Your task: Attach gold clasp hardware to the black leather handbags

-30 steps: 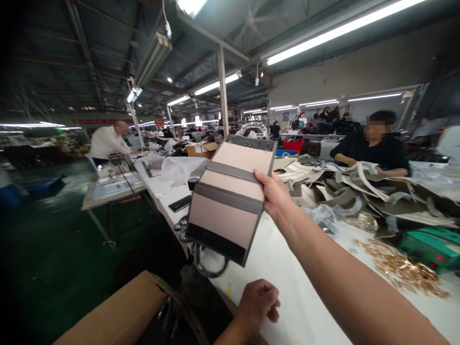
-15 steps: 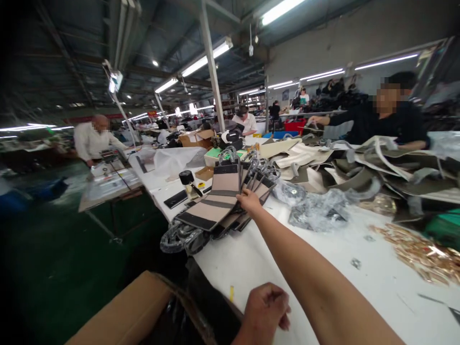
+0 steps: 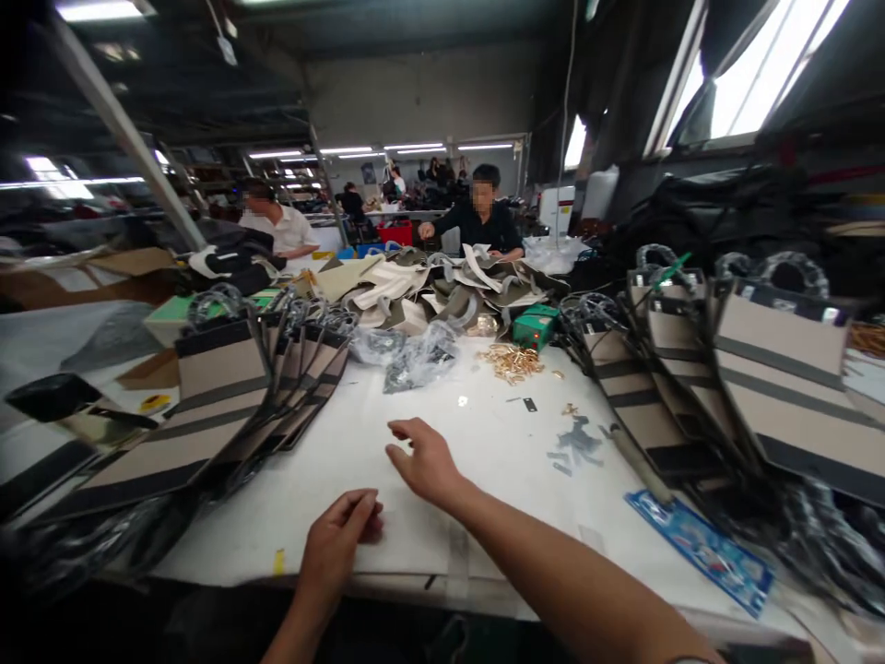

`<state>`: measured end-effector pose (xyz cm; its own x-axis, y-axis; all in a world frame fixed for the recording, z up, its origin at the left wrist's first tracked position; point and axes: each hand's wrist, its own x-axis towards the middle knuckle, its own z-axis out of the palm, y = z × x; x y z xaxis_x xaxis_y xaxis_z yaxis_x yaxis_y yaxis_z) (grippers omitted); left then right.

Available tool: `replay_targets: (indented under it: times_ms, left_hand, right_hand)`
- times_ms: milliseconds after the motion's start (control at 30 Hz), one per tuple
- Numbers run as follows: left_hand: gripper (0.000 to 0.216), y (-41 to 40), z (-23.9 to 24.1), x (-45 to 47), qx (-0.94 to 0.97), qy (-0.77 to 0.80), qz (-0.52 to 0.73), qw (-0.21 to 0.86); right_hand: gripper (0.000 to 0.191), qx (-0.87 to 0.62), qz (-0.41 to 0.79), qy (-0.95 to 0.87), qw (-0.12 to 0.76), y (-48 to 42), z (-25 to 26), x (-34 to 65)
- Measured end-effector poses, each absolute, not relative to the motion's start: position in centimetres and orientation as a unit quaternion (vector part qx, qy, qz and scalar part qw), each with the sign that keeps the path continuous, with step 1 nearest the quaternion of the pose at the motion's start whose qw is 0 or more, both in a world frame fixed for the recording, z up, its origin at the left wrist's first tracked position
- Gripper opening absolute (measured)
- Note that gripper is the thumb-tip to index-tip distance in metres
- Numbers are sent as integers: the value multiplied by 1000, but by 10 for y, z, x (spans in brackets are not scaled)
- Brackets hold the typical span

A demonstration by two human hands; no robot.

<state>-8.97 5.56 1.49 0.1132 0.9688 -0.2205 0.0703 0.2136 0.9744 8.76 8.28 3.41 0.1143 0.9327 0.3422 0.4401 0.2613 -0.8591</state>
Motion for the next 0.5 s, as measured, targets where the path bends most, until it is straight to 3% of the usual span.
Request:
replay_targets:
  times_ms: [133, 233, 500]
  left_hand:
    - [51, 54, 17, -87, 499, 550, 400, 538]
    - [55, 54, 16, -84, 508, 557, 396, 525]
    - [62, 56, 14, -80, 514, 581, 388, 498]
  right_hand:
    - [29, -667, 108, -583, 452, 12, 11, 207]
    - [31, -777, 28, -531, 336, -17, 9, 284]
    - [29, -833, 33, -512, 206, -1, 21, 379]
